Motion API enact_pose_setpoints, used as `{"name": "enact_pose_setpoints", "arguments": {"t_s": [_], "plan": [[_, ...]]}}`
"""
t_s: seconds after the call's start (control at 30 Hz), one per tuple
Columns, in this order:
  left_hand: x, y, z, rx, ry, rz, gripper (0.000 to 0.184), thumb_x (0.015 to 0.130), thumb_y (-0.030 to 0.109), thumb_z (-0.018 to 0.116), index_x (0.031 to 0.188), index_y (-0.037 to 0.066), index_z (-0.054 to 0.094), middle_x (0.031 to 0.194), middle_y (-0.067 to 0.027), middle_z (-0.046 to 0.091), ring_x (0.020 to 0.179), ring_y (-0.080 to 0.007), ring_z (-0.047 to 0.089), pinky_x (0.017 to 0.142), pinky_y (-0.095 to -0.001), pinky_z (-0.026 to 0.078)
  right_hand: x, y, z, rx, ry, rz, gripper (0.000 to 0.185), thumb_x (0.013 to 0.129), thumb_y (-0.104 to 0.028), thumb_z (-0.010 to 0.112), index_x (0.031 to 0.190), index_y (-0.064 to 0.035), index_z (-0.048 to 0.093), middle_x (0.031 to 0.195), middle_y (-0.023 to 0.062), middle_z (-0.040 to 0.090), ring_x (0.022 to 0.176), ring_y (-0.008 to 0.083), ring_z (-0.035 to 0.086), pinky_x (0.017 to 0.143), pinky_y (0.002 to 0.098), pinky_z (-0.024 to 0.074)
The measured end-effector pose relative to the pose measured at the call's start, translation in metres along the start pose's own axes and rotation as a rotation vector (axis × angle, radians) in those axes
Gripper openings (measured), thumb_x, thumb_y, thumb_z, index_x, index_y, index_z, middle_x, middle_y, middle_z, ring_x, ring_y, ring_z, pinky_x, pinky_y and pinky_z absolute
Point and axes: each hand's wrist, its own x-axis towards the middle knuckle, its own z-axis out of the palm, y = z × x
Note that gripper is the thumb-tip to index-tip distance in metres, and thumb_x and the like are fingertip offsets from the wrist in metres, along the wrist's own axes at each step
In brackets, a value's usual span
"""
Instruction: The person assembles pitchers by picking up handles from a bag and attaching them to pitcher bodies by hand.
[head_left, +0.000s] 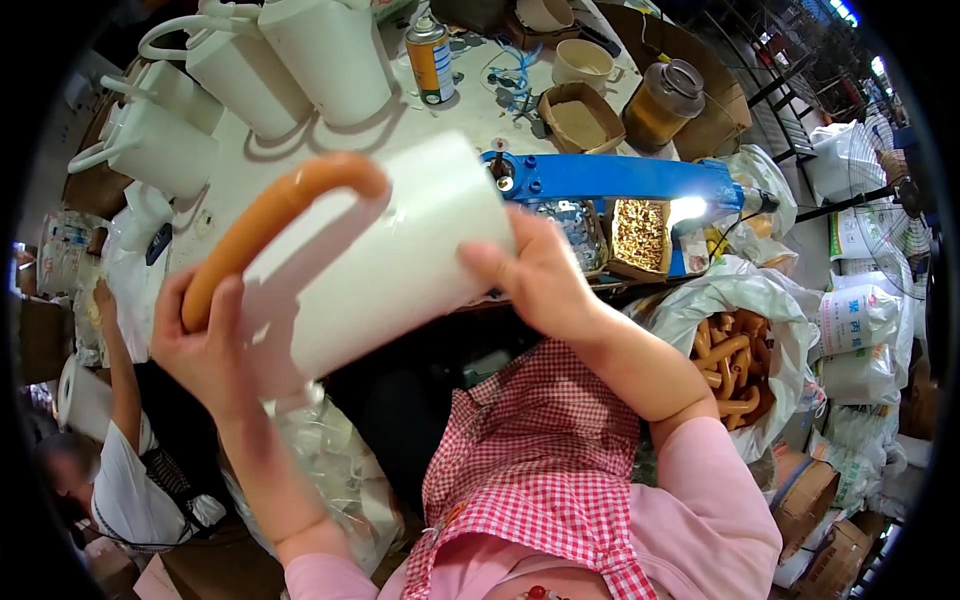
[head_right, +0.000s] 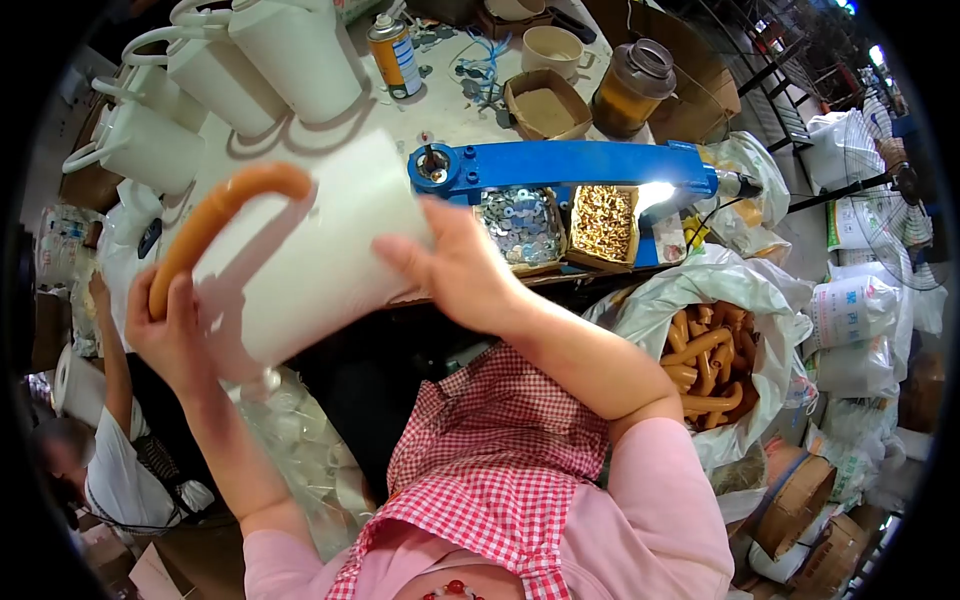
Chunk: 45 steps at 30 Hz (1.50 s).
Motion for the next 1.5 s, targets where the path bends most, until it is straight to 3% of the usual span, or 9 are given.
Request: {"name": "enact_pose_setpoints", "arguments": {"t_s": [0.23,0.83,1.0,1.13,1.2,1.33,1.4,1.43,1.5], "plan": [[0.033,0.041,0.09,-0.127,-0.112,0.211,0.025,0.079,0.007,0.086,0.097,-0.001,0.07,0.086,-0.0005,0.068,0.075,-0.0064,0.06,0.071,-0.0197,0.048,0.017,0.017,-0.046,0.277,0.211,-0.255,0.043,0.1,-0.029,0.067,0.126,0.005,0.061,0.111,0.0074,0.072,0.098,0.0132,0.066,0.088,0.0292,0.0524],[0.033,0.023,0.112,-0.139,-0.142,0.228,0.031,0.078,0.013,0.09,0.098,0.0,0.07,0.085,0.0013,0.066,0.076,-0.0067,0.058,0.07,-0.021,0.047,0.013,0.029,-0.06,0.234,0.258,-0.235,0.045,0.099,-0.029,0.069,0.126,0.0056,0.062,0.11,0.0078,0.071,0.099,0.0125,0.064,0.089,0.0296,0.0514],[0.036,0.016,0.115,-0.125,-0.281,0.096,0.026,0.084,0.016,0.084,0.099,0.001,0.07,0.081,0.0002,0.065,0.073,-0.0071,0.056,0.068,-0.0215,0.046,0.006,0.024,-0.056,0.197,0.276,-0.152,0.045,0.099,-0.029,0.068,0.128,0.0059,0.061,0.111,0.0083,0.071,0.1,0.0126,0.064,0.09,0.0295,0.0513],[0.045,0.068,0.116,0.314,-0.429,0.278,0.029,0.092,0.03,0.074,0.098,0.003,0.069,0.079,-0.0049,0.069,0.071,-0.0151,0.063,0.069,-0.0286,0.05,0.007,0.02,-0.055,0.161,0.282,-0.099,0.044,0.101,-0.029,0.065,0.126,0.0066,0.06,0.108,0.0085,0.071,0.096,0.0128,0.065,0.083,0.0288,0.0537],[0.041,0.102,0.141,0.804,-0.569,0.493,0.035,0.095,0.039,0.063,0.097,0.004,0.069,0.081,-0.0097,0.071,0.077,-0.027,0.068,0.073,-0.0381,0.052,0.01,0.02,-0.056,0.2,0.274,-0.077,0.044,0.101,-0.031,0.064,0.124,0.0067,0.06,0.104,0.0089,0.071,0.09,0.0137,0.067,0.07,0.029,0.0591],[0.052,0.117,0.182,0.754,-0.781,0.607,0.031,0.098,0.031,0.061,0.094,0.001,0.066,0.095,-0.0091,0.076,0.08,-0.0236,0.068,0.076,-0.0359,0.051,0.017,0.021,-0.069,0.106,0.234,-0.134,0.044,0.1,-0.031,0.063,0.125,0.0049,0.06,0.102,0.0103,0.071,0.09,0.0178,0.07,0.058,0.033,0.0622],[0.063,0.118,0.185,0.658,-0.952,0.435,0.031,0.098,0.029,0.061,0.095,-0.001,0.067,0.098,-0.0105,0.077,0.083,-0.0227,0.069,0.078,-0.0363,0.052,0.016,0.012,-0.072,0.157,0.21,-0.098,0.044,0.099,-0.031,0.062,0.125,0.0047,0.06,0.102,0.0114,0.071,0.09,0.0198,0.071,0.056,0.0344,0.0626],[0.065,0.115,0.185,0.51,-0.938,0.429,0.032,0.098,0.03,0.063,0.095,-0.001,0.068,0.082,-0.0058,0.073,0.072,-0.016,0.062,0.068,-0.0324,0.049,0.017,0.008,-0.073,0.125,0.194,-0.055,0.045,0.099,-0.031,0.061,0.126,0.0048,0.059,0.104,0.0128,0.07,0.089,0.0215,0.071,0.055,0.0351,0.0625],[0.062,0.121,0.178,0.552,-0.935,0.371,0.031,0.098,0.03,0.064,0.095,-0.001,0.069,0.076,-0.0018,0.066,0.068,-0.012,0.055,0.062,-0.0301,0.044,0.016,0.01,-0.074,0.101,0.181,-0.013,0.049,0.097,-0.032,0.061,0.128,0.0062,0.058,0.107,0.0176,0.069,0.087,0.0253,0.072,0.054,0.0358,0.0625]]}}
